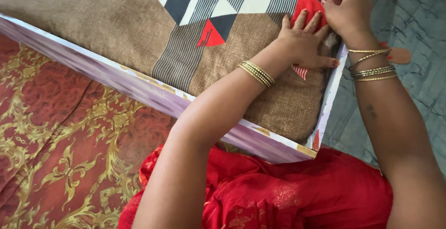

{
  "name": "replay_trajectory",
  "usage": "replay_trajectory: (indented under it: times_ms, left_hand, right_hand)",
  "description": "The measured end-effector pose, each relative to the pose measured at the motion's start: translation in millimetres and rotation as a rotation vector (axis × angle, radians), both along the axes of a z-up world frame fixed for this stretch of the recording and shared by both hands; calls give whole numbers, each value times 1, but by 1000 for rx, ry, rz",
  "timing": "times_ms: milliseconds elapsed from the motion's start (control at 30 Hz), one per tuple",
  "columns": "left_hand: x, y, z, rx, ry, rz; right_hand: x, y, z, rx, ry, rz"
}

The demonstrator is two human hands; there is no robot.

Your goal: The person tucks a patterned bedsheet under a mattress by hand, smoothing the fabric along the edges of the bed frame while kneeling on the floor.

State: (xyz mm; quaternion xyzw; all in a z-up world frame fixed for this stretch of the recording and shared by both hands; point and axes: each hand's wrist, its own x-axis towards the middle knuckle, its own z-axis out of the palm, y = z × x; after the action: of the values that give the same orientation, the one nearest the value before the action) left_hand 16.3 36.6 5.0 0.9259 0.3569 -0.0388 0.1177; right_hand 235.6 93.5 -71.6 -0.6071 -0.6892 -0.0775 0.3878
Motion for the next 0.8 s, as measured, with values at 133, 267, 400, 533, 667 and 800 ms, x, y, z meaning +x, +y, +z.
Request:
replay_trajectory:
  times_ms: [133, 267, 400, 533, 667, 800]
  left_hand:
    - [-1, -5, 9, 3, 56, -6]
    - [1, -16, 9, 6, 27, 32]
    - [6, -18, 9, 32, 37, 44]
    - [5, -19, 13, 14, 44, 49]
    - [8, -19, 12, 23, 49, 31]
    - [22, -7, -9, 21, -126, 73]
  right_hand:
    - [-1, 4, -3, -50, -197, -90]
    - [-4, 8, -5, -115, -228, -139]
    - [-11, 6, 1, -194, -220, -148]
    - [-22, 2, 13, -281, -229, -192]
    - [-22, 6, 41, -356, -285, -258]
    - [-23, 32, 55, -591, -19, -346]
